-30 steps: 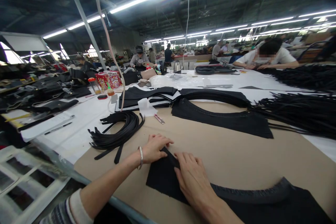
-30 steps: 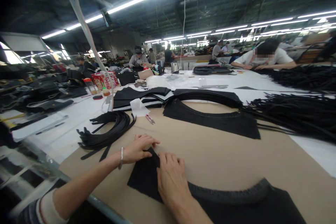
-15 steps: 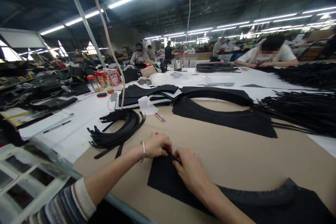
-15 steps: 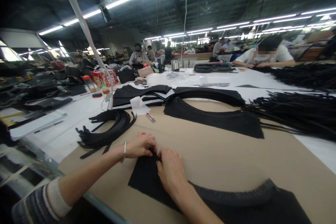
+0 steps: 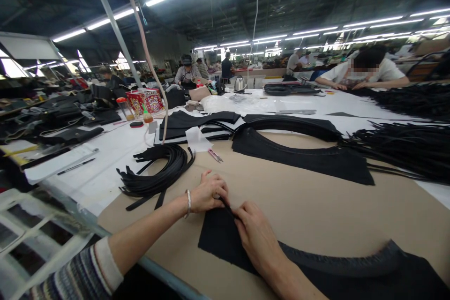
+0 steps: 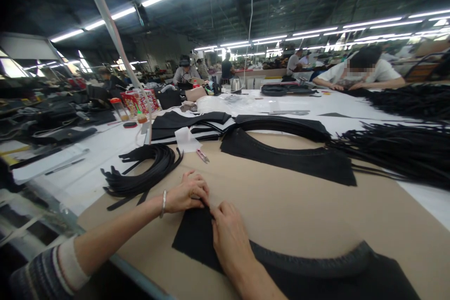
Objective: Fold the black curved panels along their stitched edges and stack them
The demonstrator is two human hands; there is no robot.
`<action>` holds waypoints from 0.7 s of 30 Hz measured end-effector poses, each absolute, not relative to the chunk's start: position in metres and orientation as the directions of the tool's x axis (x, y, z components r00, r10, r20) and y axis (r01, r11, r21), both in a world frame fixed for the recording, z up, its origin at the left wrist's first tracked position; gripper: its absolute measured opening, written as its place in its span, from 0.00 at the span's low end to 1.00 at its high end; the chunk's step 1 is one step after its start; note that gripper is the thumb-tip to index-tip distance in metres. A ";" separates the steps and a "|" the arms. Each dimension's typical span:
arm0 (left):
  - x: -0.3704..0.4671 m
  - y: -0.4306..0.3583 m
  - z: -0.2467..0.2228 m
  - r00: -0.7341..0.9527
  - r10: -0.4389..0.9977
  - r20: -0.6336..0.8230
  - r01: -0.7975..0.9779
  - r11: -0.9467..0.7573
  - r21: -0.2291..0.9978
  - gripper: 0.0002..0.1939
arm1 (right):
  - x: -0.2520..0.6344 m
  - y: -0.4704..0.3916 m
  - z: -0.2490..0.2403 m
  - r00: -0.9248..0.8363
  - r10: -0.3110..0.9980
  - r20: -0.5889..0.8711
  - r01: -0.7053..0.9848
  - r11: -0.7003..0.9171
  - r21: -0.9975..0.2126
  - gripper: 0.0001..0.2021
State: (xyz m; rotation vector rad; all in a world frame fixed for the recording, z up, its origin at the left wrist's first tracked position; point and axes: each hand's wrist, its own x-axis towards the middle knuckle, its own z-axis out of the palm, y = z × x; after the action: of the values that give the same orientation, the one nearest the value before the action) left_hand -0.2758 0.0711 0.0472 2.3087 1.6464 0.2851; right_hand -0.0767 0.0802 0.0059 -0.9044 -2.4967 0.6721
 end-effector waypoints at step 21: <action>-0.276 0.020 0.036 0.316 0.915 0.252 0.937 -0.342 0.066 0.25 | -0.073 0.076 0.015 -0.810 0.555 0.187 0.518 0.828 -0.213 0.18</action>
State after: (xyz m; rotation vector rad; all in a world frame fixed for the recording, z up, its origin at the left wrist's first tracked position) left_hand -0.2763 0.0205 0.0363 2.6222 1.8510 0.3982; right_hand -0.0730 0.0756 0.0150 -0.8263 -2.7690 0.2228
